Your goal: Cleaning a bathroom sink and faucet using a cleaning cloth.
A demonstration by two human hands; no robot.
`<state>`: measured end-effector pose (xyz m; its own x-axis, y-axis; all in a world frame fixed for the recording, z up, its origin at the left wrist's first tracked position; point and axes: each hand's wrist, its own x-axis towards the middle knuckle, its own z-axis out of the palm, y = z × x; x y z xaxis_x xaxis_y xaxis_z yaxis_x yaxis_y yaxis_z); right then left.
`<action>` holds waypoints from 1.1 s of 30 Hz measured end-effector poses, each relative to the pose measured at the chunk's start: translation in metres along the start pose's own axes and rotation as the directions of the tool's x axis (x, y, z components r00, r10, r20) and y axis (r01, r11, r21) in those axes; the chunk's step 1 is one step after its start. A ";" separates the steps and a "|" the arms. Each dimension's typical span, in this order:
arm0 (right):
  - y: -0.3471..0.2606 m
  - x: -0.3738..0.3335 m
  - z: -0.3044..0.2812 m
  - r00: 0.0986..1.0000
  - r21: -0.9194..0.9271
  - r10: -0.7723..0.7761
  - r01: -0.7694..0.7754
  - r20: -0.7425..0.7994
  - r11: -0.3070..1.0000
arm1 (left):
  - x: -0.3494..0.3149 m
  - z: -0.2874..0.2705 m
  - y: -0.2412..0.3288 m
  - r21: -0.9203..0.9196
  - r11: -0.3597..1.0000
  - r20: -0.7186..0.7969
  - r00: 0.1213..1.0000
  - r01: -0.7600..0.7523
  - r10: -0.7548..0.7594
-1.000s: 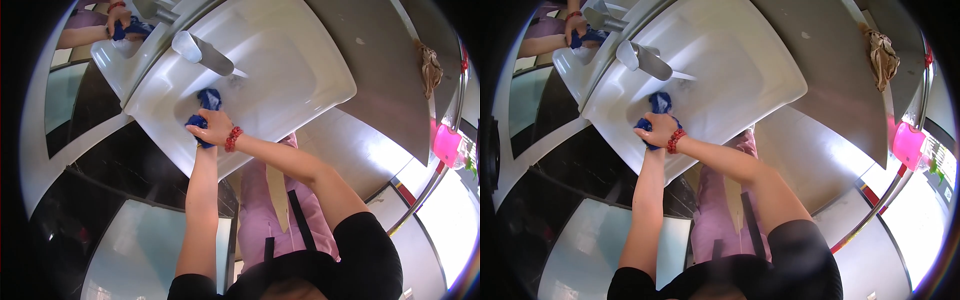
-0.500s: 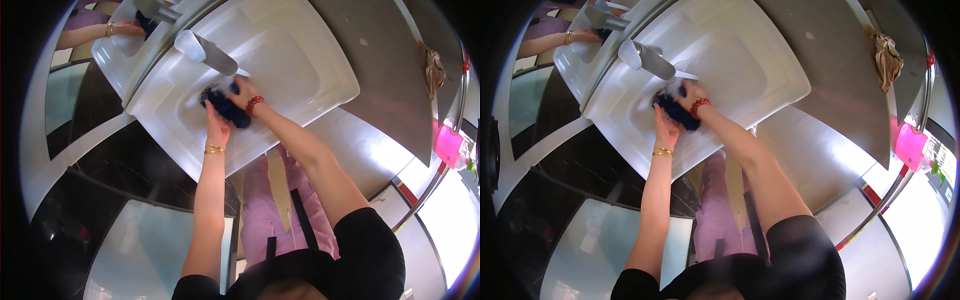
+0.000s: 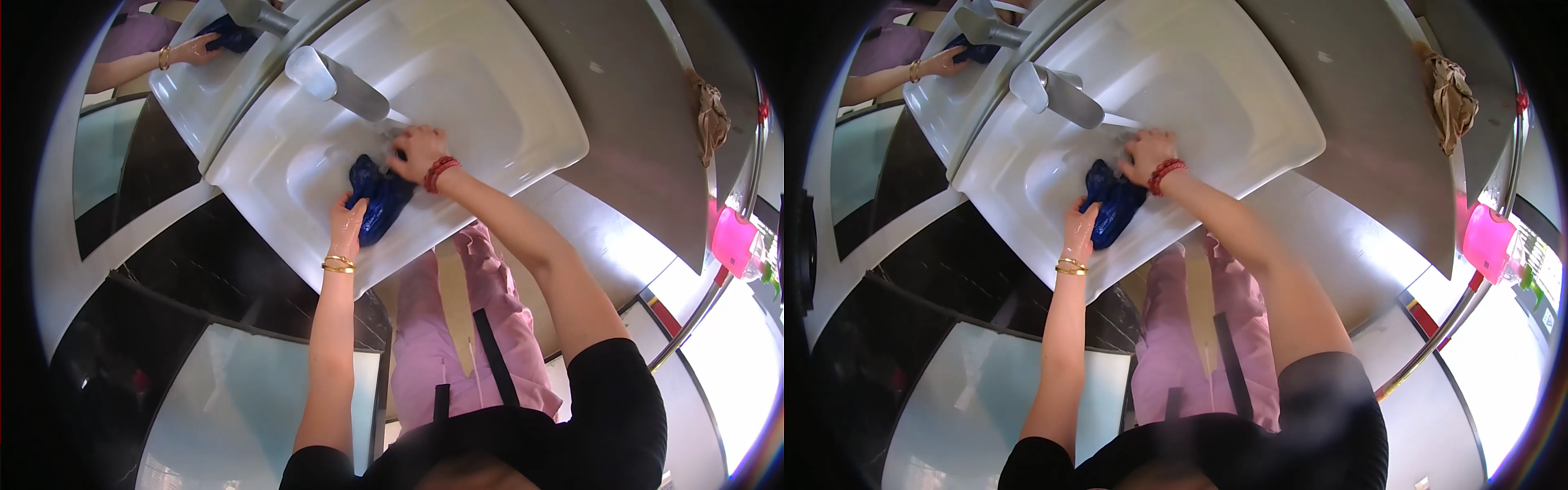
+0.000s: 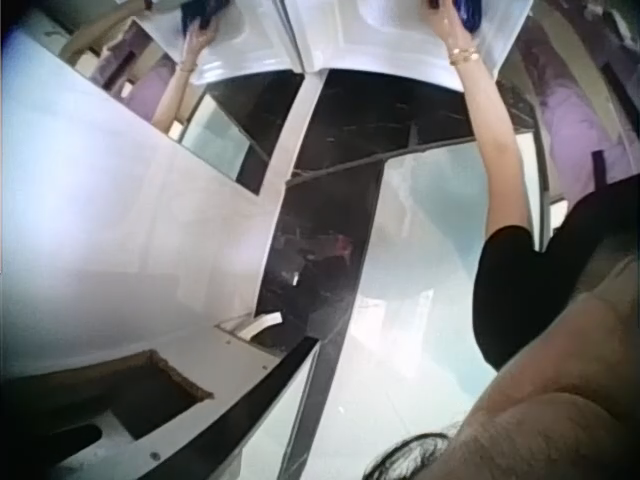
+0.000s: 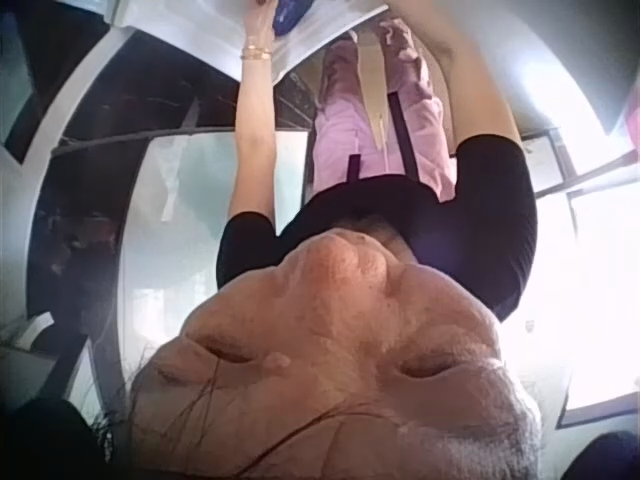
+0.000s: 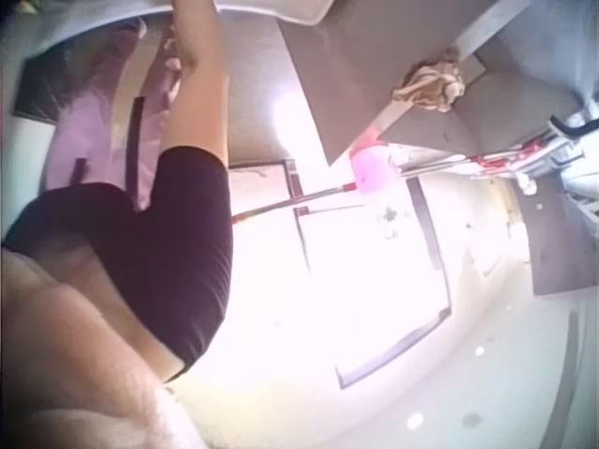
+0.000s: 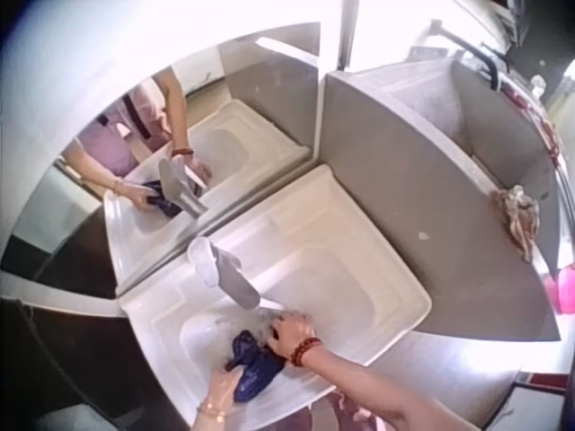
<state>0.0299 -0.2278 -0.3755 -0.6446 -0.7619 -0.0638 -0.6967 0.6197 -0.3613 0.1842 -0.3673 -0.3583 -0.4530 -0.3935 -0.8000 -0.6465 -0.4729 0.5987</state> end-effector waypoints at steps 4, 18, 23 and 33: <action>0.020 0.017 0.022 0.978 0.217 0.210 -0.204 -0.004 0.955 | 0.005 0.003 -0.008 0.070 0.997 -0.074 0.996 -0.035 0.040; 0.029 0.039 0.056 0.984 0.001 0.092 -0.093 -0.152 0.996 | 0.008 0.012 -0.002 0.086 0.996 -0.042 0.999 0.000 0.003; -0.005 0.035 0.022 0.983 0.152 0.146 -0.163 0.115 0.975 | 0.006 -0.013 -0.010 -0.079 0.977 -0.198 0.964 -0.198 0.180; 0.051 -0.027 -0.025 0.984 0.503 0.007 -0.097 0.179 0.859 | -0.079 -0.018 0.032 0.640 0.654 -0.108 0.795 -0.404 0.597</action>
<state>0.0032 -0.1710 -0.3686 -0.5825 -0.7792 -0.2314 -0.3778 0.5116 -0.7718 0.2104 -0.3658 -0.2746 -0.6794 -0.6806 -0.2740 -0.6328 0.3545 0.6884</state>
